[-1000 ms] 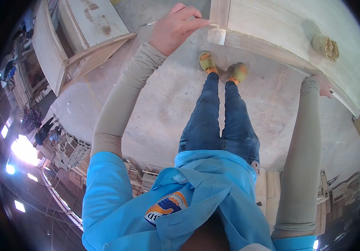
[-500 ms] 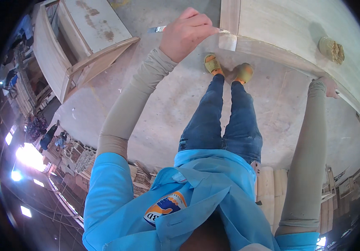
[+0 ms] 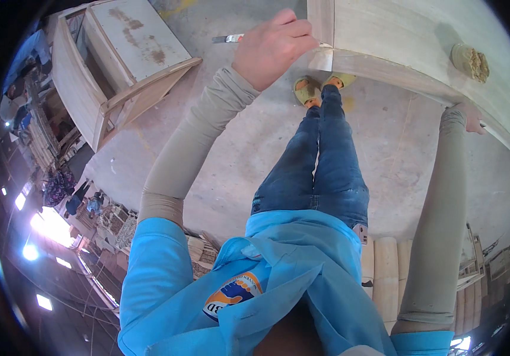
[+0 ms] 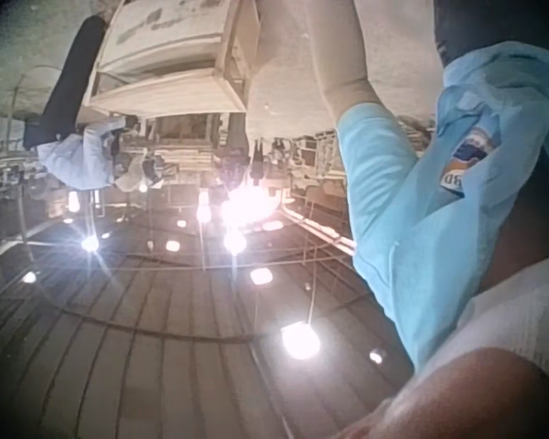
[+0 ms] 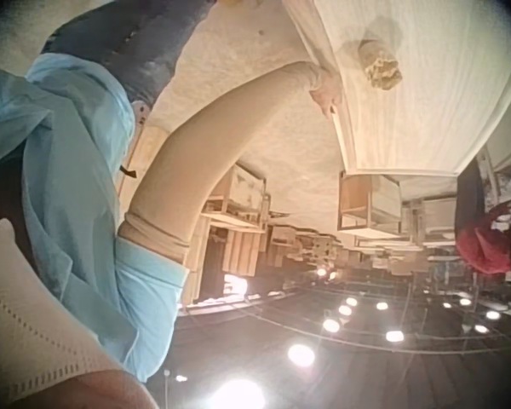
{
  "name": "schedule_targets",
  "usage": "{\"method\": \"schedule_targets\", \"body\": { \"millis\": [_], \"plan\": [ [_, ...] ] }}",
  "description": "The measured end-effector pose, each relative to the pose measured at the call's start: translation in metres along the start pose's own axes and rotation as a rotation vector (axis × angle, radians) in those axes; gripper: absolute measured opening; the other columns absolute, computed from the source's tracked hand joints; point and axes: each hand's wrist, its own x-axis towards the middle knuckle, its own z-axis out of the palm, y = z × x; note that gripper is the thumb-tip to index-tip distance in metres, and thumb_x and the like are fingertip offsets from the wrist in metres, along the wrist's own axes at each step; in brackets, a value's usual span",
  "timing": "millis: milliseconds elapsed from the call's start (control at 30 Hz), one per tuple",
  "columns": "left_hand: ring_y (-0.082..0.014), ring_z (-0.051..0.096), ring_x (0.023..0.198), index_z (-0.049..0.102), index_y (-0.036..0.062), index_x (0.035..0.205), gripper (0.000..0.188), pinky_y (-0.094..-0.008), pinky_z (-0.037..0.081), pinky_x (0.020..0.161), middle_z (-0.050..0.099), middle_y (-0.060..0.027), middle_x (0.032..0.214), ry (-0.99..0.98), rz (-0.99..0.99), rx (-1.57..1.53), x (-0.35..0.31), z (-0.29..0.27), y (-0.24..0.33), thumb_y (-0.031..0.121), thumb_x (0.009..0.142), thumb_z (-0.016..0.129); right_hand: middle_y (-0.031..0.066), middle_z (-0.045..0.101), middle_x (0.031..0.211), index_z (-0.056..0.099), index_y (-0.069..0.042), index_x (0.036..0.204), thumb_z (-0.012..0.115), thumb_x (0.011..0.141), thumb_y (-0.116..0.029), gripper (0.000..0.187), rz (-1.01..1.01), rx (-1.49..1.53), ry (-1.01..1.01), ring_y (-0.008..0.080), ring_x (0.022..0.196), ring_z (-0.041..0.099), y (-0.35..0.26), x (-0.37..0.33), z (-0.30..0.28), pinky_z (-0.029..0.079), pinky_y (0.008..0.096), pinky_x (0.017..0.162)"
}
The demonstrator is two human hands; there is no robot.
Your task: The person applies a beige wood filler to the joints and edges of a light-colored wooden furniture panel using a small metal spatula. They repeatedly scoop filler from a container on the panel and smooth it into the seams. The person also uses a sanding block to smooth the filled areas.
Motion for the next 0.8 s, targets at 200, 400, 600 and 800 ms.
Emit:
{"method": "schedule_targets", "body": {
  "millis": [200,400,600,800],
  "plan": [
    [-0.0164,0.055,0.086,0.063,0.0127,0.080,0.009,-0.0299,0.053,0.065,0.053,0.0031,0.082,-0.042,0.093,0.016,0.012,0.008,0.003,0.011,0.071,0.062,0.0236,0.054,0.131,0.024,-0.011,0.146,0.039,0.100,-0.018,0.048,-0.247,-0.135,0.028,0.0371,0.114,0.060,0.113,0.165,0.040,0.054,0.0465,0.091],
    [-0.0214,0.053,0.085,0.060,0.0065,0.078,0.009,-0.0309,0.051,0.068,0.052,-0.0048,0.082,-0.243,0.139,-0.031,0.026,-0.017,0.005,0.016,0.077,0.058,0.0196,0.055,0.133,0.025,-0.015,0.147,0.041,0.100,-0.020,0.050,0.045,0.161,-0.031,0.0344,0.114,0.061,0.002,0.018,-0.003,0.054,0.0444,0.090],
    [-0.0214,0.053,0.084,0.059,0.0077,0.074,0.010,-0.0318,0.051,0.066,0.052,-0.0035,0.080,-0.302,0.152,0.002,0.027,-0.024,-0.001,0.017,0.077,0.057,0.0222,0.056,0.130,0.022,-0.013,0.149,0.039,0.100,-0.018,0.051,0.023,0.077,-0.002,0.0352,0.114,0.061,-0.021,-0.016,-0.008,0.054,0.0444,0.091],
    [-0.0222,0.054,0.083,0.060,0.0086,0.074,0.010,-0.0330,0.050,0.066,0.053,-0.0032,0.078,-0.308,0.155,-0.025,0.024,-0.027,-0.009,0.018,0.078,0.057,0.0252,0.057,0.127,0.019,-0.010,0.149,0.037,0.100,-0.015,0.052,0.017,0.000,-0.025,0.0368,0.113,0.061,-0.023,-0.016,-0.011,0.054,0.0445,0.092]
  ]
}}
